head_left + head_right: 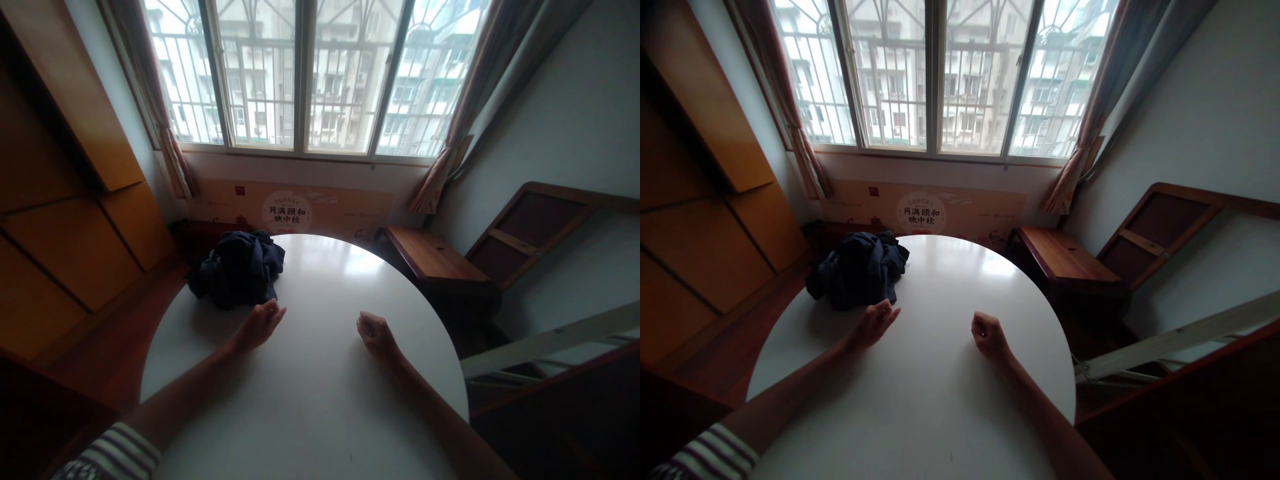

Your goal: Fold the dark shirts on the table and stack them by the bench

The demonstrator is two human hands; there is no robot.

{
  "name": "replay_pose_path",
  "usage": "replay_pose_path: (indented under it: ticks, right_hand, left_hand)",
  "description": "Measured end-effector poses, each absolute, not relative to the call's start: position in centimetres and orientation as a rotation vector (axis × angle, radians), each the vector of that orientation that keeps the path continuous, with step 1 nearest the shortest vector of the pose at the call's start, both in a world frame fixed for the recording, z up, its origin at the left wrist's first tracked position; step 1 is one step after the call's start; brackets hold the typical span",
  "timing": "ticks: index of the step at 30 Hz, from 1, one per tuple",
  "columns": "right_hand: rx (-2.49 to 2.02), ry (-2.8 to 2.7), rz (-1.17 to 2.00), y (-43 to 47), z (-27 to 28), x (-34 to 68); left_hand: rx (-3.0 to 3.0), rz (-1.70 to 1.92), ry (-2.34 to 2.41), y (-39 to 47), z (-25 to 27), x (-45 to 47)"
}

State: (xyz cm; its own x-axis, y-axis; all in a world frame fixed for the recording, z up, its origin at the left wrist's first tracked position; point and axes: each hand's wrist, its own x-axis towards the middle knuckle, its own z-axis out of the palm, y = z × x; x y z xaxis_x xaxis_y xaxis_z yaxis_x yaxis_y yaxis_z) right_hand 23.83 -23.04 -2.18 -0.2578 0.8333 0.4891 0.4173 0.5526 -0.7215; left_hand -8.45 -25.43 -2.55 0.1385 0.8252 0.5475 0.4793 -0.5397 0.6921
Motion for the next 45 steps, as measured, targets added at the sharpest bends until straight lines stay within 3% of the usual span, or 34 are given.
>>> replay_pose_path:
  ticks: [11, 18, 25, 37, 45]
  right_hand:
    - [-1.098, -1.830, 0.543, -23.1, -1.7, 24.0]
    - [-0.956, -1.851, 0.876, -23.6, -0.9, 23.9]
    - [-0.955, -1.824, 0.972, -23.4, -1.1, 24.0]
    - [-0.946, -1.978, 0.705, -23.7, -0.8, 23.6]
    - [-1.044, -2.440, 0.313, -23.6, -1.9, 23.3]
  left_hand:
    - [2.206, 1.123, 1.311, -25.5, -3.1, -8.6]
    - [2.236, 1.047, 1.245, -25.3, -2.9, -8.7]
    - [2.227, 1.069, 1.213, -25.7, -2.4, -8.4]
    - [2.424, 0.968, 1.121, -26.9, -0.7, -8.0]
    - [2.523, 0.601, 1.063, -26.8, -1.1, -8.9]
